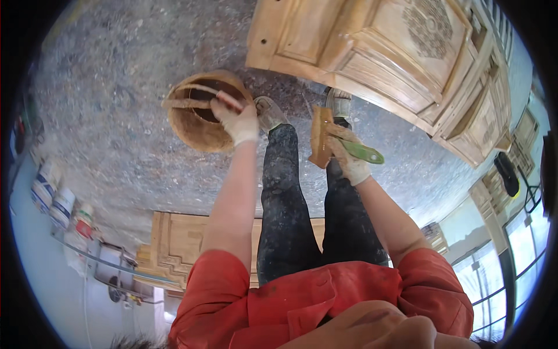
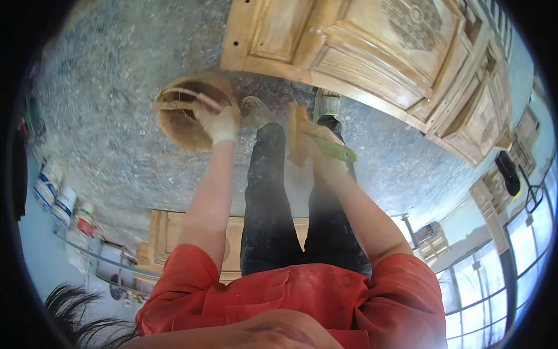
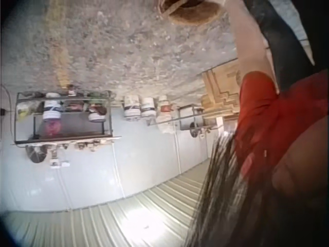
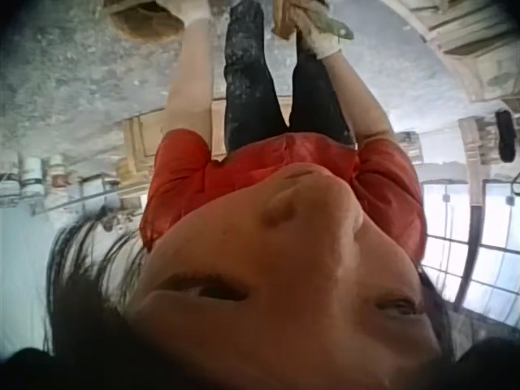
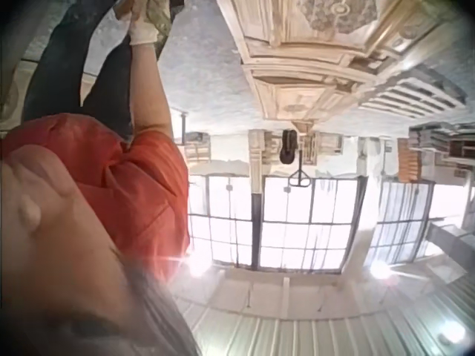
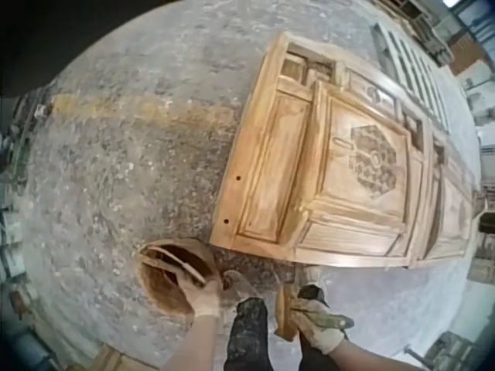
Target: Applying stain or varnish to a wooden cabinet using a brush.
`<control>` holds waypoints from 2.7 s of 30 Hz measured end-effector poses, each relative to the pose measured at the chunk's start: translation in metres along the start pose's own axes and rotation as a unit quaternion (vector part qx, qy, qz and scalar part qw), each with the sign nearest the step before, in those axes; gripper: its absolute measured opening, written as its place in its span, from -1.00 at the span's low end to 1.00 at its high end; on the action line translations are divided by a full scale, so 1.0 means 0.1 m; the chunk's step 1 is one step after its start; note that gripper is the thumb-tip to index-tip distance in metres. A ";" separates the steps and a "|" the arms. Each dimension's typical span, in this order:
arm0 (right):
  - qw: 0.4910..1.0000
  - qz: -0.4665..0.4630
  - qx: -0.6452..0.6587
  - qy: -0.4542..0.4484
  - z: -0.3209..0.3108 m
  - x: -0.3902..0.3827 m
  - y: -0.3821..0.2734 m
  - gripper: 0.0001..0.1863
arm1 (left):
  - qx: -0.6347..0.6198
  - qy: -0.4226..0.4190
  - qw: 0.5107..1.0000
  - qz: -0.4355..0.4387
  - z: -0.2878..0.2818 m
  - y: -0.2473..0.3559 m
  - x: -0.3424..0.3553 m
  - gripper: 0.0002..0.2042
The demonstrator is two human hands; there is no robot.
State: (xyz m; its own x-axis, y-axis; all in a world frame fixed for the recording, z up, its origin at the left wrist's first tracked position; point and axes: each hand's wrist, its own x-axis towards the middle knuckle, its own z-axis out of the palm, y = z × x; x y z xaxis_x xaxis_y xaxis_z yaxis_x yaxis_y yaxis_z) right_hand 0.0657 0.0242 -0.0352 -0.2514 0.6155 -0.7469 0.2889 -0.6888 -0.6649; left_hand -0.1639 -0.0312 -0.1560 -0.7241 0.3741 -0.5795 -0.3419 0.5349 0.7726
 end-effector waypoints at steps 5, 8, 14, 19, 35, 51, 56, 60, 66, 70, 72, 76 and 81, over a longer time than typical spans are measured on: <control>0.990 -0.065 0.126 -0.028 0.22 0.26 -0.06 -0.68 | -0.235 -0.018 0.944 -0.233 -0.85 0.30 -0.18 -0.87; 0.980 -0.181 -0.021 -0.077 0.52 0.43 0.11 -0.76 | -0.266 -0.044 0.922 -0.278 -1.03 0.53 -0.41 -0.84; 0.942 -0.206 -0.237 -0.121 1.24 0.57 -0.03 -0.78 | -0.226 -0.018 0.925 -0.306 -0.86 1.17 -1.33 -0.84; 0.870 -0.097 -0.443 -0.194 1.18 0.45 -0.25 -0.75 | -0.237 -0.133 0.923 -0.273 -0.91 1.38 -1.89 -0.73; 0.885 -0.386 -0.233 -0.118 -0.65 0.12 0.06 -0.82 | -0.295 -0.098 0.905 -0.291 -0.52 1.07 -2.19 -0.62; 0.897 -0.176 0.292 0.282 -2.57 0.39 0.20 -0.66 | -0.211 -0.024 0.901 -0.377 -0.98 0.64 -1.42 -0.75; 0.825 -0.193 0.235 0.476 -2.70 0.46 -0.06 -0.67 | -0.255 -0.127 0.894 -0.347 -1.24 0.30 -1.06 -0.87; 0.902 -0.196 0.150 0.355 -1.65 0.64 -0.12 -0.65 | -0.249 -0.084 0.894 -0.364 -1.29 0.00 -0.89 -0.90; 0.848 -0.452 -0.032 0.274 -0.44 1.24 -0.19 -0.78 | -0.222 -0.067 0.907 -0.352 -1.61 -0.42 -0.78 -0.89; 0.816 -0.520 -0.176 0.179 -0.36 1.16 -0.44 -0.79 | -0.104 -0.031 0.946 -0.304 -1.58 -0.32 -0.87 -0.80; 0.855 -0.448 -0.233 0.119 -0.35 1.00 -0.56 -0.78 | 0.130 0.029 0.969 -0.210 -1.45 -0.12 -0.86 -0.77; 0.841 -0.378 -0.386 0.007 -0.48 0.81 -0.37 -0.77 | 0.408 0.111 0.857 0.294 -1.03 0.20 -0.80 -0.69; 0.821 -0.363 -0.439 -0.027 -0.54 0.70 -0.46 -0.79 | 0.138 -0.281 0.913 0.261 0.23 1.70 -1.57 -0.51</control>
State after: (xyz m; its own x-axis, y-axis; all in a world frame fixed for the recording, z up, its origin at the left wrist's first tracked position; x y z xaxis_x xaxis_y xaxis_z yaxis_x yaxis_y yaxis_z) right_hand 0.0846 0.1198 -0.0564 -0.6858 0.7078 -0.1691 0.5929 0.4087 -0.6938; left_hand -0.0943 0.0182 0.0605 -0.2962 0.9214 -0.2517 0.1818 0.3130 0.9322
